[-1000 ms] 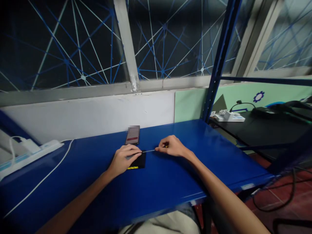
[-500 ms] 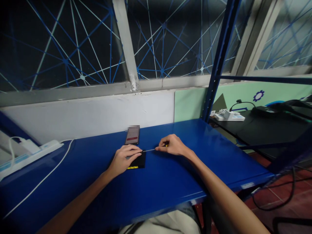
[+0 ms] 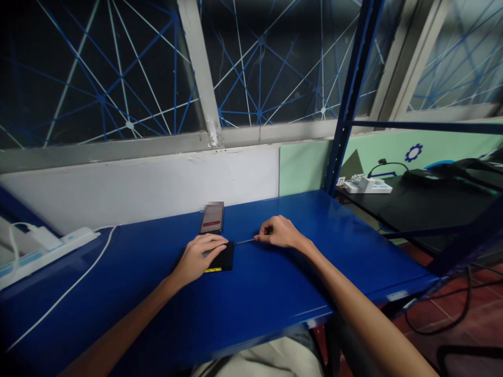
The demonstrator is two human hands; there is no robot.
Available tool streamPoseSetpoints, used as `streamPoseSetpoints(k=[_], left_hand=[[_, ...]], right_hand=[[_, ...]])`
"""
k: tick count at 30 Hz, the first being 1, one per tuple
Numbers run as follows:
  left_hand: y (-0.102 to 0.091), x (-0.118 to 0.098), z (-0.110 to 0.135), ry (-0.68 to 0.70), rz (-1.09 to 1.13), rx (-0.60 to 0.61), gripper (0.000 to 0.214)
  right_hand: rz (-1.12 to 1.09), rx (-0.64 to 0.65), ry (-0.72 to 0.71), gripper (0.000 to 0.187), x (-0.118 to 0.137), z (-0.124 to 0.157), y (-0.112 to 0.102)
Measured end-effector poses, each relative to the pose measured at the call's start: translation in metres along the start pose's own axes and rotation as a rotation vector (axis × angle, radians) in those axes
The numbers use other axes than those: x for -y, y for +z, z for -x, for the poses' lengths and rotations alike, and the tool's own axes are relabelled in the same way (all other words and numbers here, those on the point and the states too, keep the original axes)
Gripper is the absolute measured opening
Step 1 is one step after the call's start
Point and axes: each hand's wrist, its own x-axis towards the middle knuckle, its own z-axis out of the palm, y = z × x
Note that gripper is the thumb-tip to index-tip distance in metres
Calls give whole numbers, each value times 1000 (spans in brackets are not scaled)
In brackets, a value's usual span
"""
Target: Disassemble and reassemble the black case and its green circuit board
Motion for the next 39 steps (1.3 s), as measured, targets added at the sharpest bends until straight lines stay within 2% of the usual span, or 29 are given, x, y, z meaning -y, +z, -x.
streamPoseSetpoints(k=[8, 15, 19, 23, 27, 34, 39], left_hand=[[1, 1, 1, 9, 8, 16, 20], [0, 0, 0, 30, 40, 25, 18], [-1, -1, 0, 34, 33, 41, 18], [-1, -2, -1, 34, 29, 53, 17], [0, -2, -1, 37, 27, 64, 18], [0, -2, 1, 56, -7, 33, 20], [3, -3, 2, 100, -73, 6, 21]], right_hand=[[-65, 22, -27, 37, -5, 0, 4], [-227, 164, -89, 32, -12, -1, 0], [-200, 186, -103, 39, -13, 0, -4], [-118, 164, -67, 51, -13, 1, -2], [-205, 128, -35, 40, -18, -2, 5], [-249, 174, -3, 43, -25, -4, 4], [-176, 104, 1, 48, -22, -3, 4]])
